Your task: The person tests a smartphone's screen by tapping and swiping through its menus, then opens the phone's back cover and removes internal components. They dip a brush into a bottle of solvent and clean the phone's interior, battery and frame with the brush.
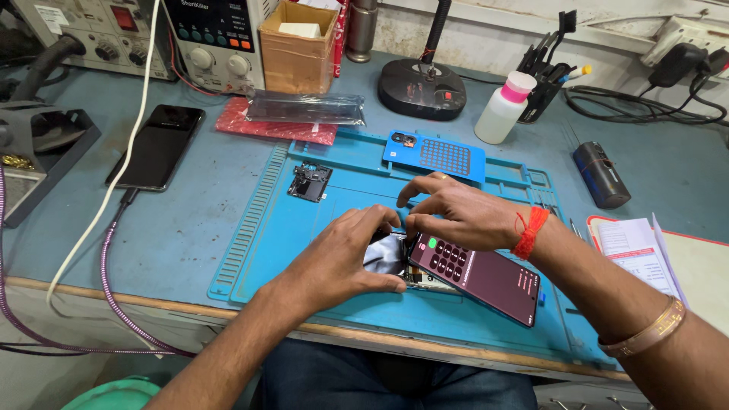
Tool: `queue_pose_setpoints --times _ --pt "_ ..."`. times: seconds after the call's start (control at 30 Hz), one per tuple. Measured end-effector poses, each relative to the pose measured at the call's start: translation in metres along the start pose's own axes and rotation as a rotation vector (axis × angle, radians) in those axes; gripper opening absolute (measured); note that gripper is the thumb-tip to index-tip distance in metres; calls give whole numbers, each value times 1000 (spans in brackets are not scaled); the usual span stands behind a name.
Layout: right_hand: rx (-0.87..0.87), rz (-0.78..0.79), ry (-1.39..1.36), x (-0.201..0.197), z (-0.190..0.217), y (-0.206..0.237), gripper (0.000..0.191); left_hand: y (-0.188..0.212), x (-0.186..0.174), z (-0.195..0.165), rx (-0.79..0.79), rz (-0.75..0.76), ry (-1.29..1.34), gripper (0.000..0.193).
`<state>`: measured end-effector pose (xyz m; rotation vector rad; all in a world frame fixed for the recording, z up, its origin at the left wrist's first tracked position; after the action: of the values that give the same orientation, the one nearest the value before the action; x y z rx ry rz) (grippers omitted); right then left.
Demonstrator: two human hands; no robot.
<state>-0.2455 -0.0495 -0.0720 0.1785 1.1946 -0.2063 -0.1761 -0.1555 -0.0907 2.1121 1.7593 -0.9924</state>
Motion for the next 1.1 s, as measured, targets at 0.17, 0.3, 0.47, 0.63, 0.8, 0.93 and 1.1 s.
queue_pose_setpoints --times 0.17,0.3,0.47,0.63,0.8,0.93,1.1 --pt "-19 5 -13 -2 3 -2 46 0 2 1 -11 1 3 74" --pt "-46 -1 14 1 3 -7 42 -1 2 2 -5 -5 -13 73" --pt "-69 12 34 11 5 -16 38 -1 2 2 1 -9 -17 71" --pt "-117 -85 -1 2 15 -8 32 0 -2 3 -32 7 10 71" --pt "-217 -79 36 -3 43 7 22 0 -6 5 -34 64 21 60" --pt "-11 -56 -13 0 42 17 49 -1 -7 6 -52 54 15 64" --pt "-126 -71 71 -3 61 22 30 -1 -5 9 -85 70 35 64"
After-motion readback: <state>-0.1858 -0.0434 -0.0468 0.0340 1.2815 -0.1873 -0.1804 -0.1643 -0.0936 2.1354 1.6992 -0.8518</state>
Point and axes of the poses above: each hand's wrist, its own y-axis away from the middle knuckle, its own x-axis out of the palm, z = x × y, the point moved 9 cm from there along -y, towards the middle knuckle, and after that the axes turned 11 degrees about -x, right-handed, at the moved point
